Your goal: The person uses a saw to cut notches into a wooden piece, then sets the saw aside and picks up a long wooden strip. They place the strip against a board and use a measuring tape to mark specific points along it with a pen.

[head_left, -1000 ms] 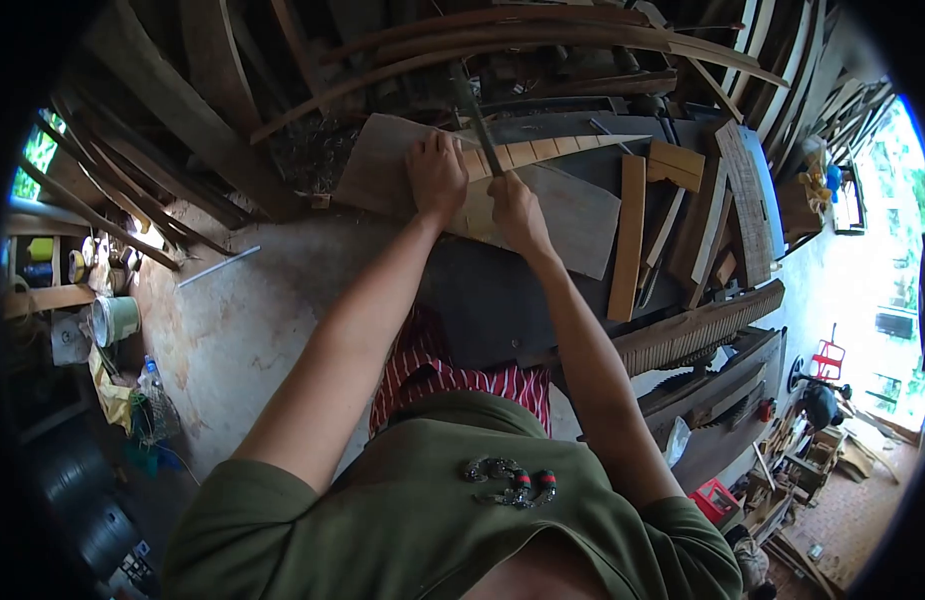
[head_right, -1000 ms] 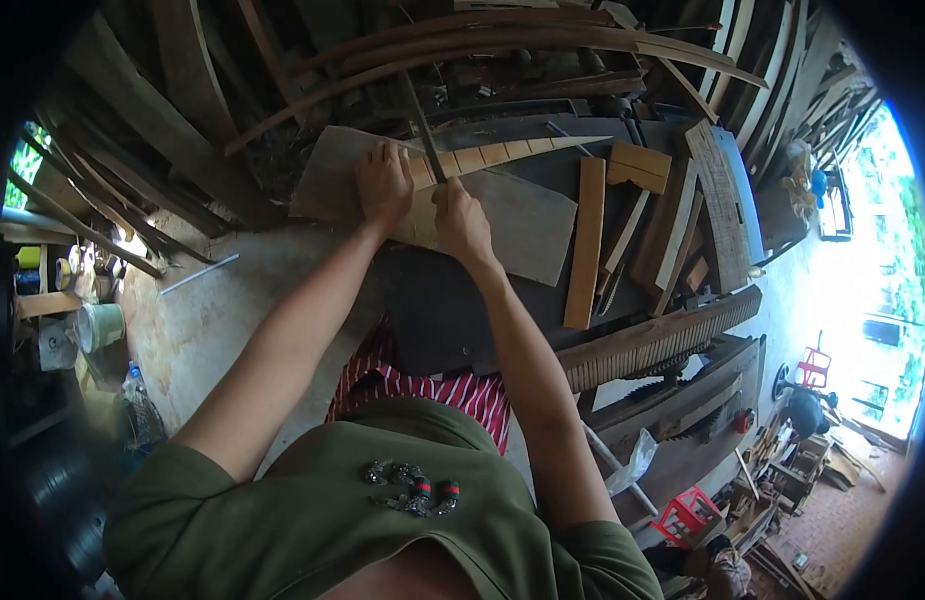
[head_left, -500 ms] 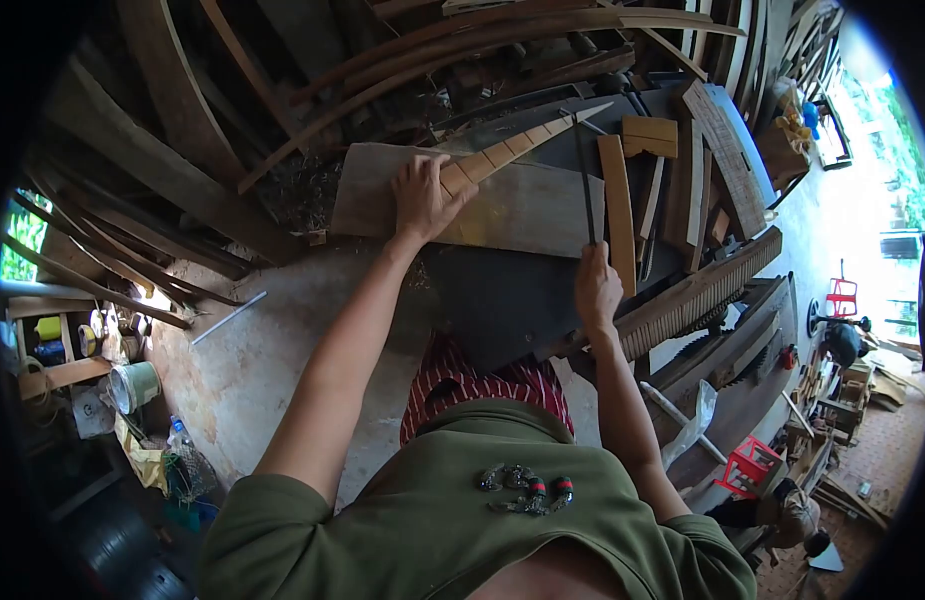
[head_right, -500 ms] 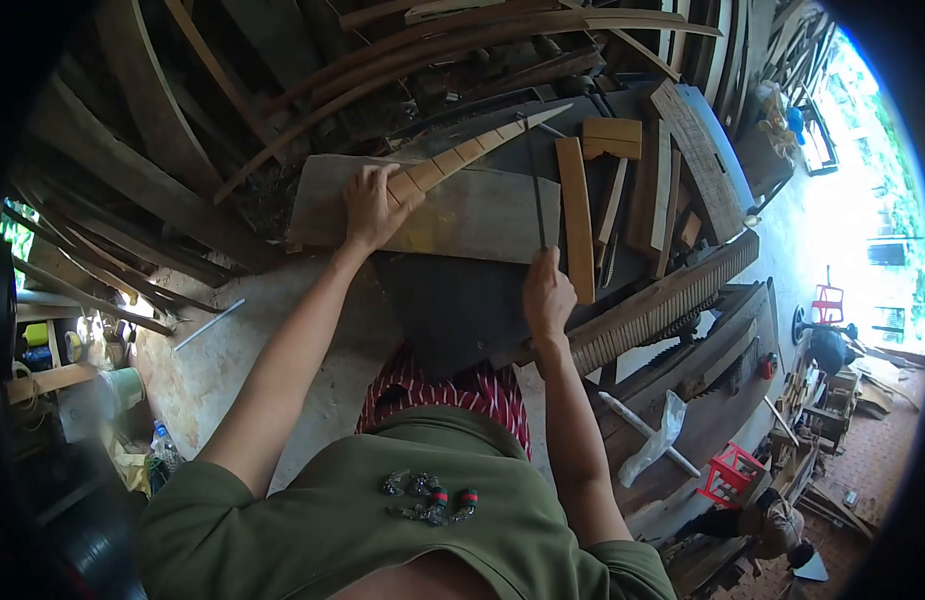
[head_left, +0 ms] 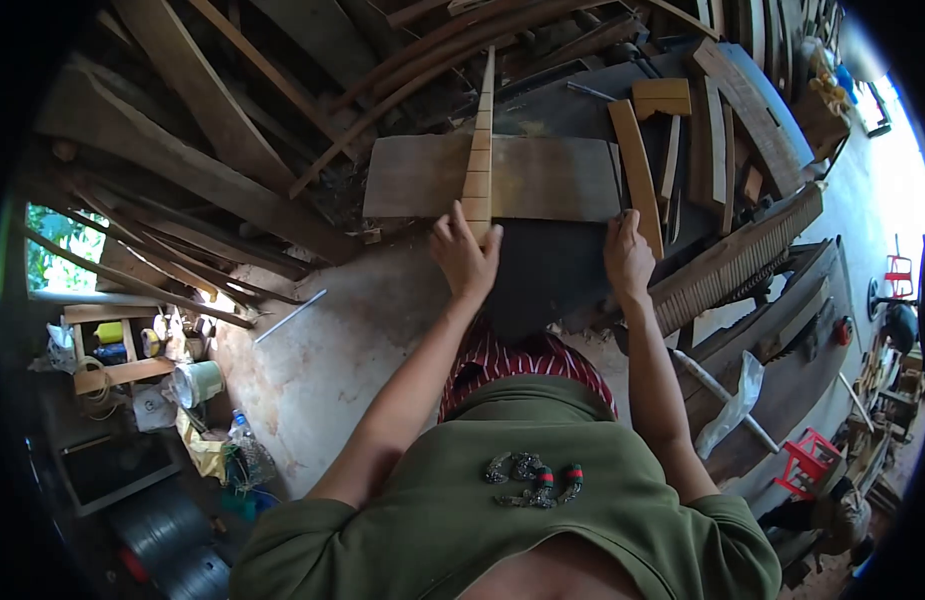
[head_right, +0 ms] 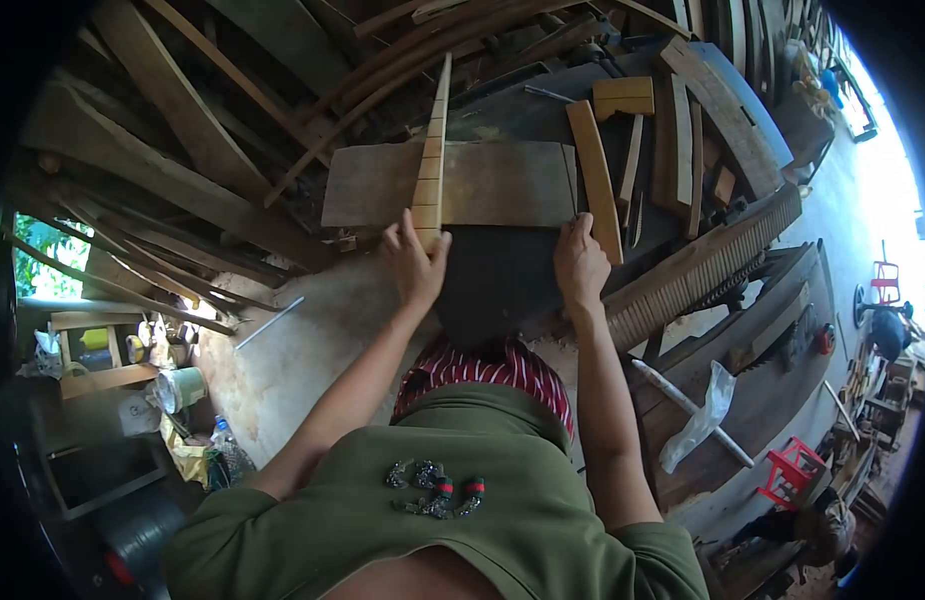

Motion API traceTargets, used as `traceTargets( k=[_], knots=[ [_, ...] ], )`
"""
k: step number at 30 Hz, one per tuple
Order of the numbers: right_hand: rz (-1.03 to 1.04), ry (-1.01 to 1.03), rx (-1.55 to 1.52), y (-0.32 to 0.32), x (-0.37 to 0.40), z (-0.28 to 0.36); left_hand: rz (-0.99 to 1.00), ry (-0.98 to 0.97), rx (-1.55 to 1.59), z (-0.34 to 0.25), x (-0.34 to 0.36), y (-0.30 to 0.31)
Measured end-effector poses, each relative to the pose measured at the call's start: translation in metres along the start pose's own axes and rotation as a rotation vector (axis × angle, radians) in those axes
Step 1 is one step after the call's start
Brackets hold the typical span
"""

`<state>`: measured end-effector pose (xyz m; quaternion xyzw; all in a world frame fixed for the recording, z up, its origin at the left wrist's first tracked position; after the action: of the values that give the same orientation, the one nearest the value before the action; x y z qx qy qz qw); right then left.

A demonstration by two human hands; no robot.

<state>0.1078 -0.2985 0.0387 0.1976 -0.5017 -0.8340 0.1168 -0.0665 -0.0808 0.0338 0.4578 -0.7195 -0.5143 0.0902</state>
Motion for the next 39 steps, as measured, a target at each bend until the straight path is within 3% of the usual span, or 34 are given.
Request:
traceTargets(
  k=[2, 4, 8, 13, 17, 19, 22, 26, 28, 30, 31, 36, 39],
  knots=[
    [0.039, 0.008, 0.034, 0.001, -0.004, -0.002, 0.047, -0.068, 0.079, -0.008, 0.022, -0.004],
    [0.053, 0.016, 0.021, -0.004, -0.007, -0.008, 0.226, -0.078, 0.058, -0.017, 0.039, 0.0],
    [0.053, 0.03, -0.013, -0.006, -0.005, -0.013, 0.229, -0.234, 0.074, -0.025, 0.042, 0.028],
    [0.066, -0.018, -0.038, -0.011, -0.006, -0.016, 0.184, -0.408, -0.001, -0.018, -0.017, 0.039],
    [0.013, -0.03, -0.032, -0.009, -0.007, -0.013, 0.239, -0.573, 0.011, -0.015, -0.075, 0.018],
    [0.001, -0.072, -0.049, -0.012, -0.006, -0.015, 0.333, -0.752, -0.063, -0.017, -0.093, 0.001],
    [-0.025, -0.142, -0.052, -0.016, -0.003, -0.014, 0.473, -0.827, -0.072, -0.017, -0.115, -0.006],
    [-0.001, -0.281, -0.005, -0.018, -0.005, -0.005, 0.446, -0.912, 0.007, -0.015, -0.129, -0.018],
    [0.0, -0.308, 0.008, -0.018, -0.004, -0.003, 0.419, -0.855, 0.06, -0.012, -0.133, -0.014],
    [-0.007, -0.331, 0.016, -0.017, -0.004, -0.002, 0.315, -0.525, 0.052, 0.004, -0.15, -0.015],
    [-0.018, -0.327, 0.037, -0.015, -0.005, 0.001, 0.293, -0.454, 0.038, 0.011, -0.157, -0.016],
    [0.024, -0.268, 0.093, -0.011, -0.021, 0.022, 0.205, -0.283, 0.025, 0.021, -0.165, -0.023],
    [-0.001, -0.004, -0.015, -0.013, -0.035, 0.058, 0.169, -0.242, 0.032, 0.022, -0.161, -0.026]
  ],
)
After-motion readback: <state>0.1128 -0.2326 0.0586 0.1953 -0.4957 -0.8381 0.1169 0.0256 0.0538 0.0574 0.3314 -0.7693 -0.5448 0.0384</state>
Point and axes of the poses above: each hand's wrist, its own x-axis away from the middle knuckle, its own y-axis out of the back of the hand, z = x × y, the point moved 5 cm from there along -x, towards the middle knuckle, and after that the axes turned 4 degrees about y, right-handed, at the moved point
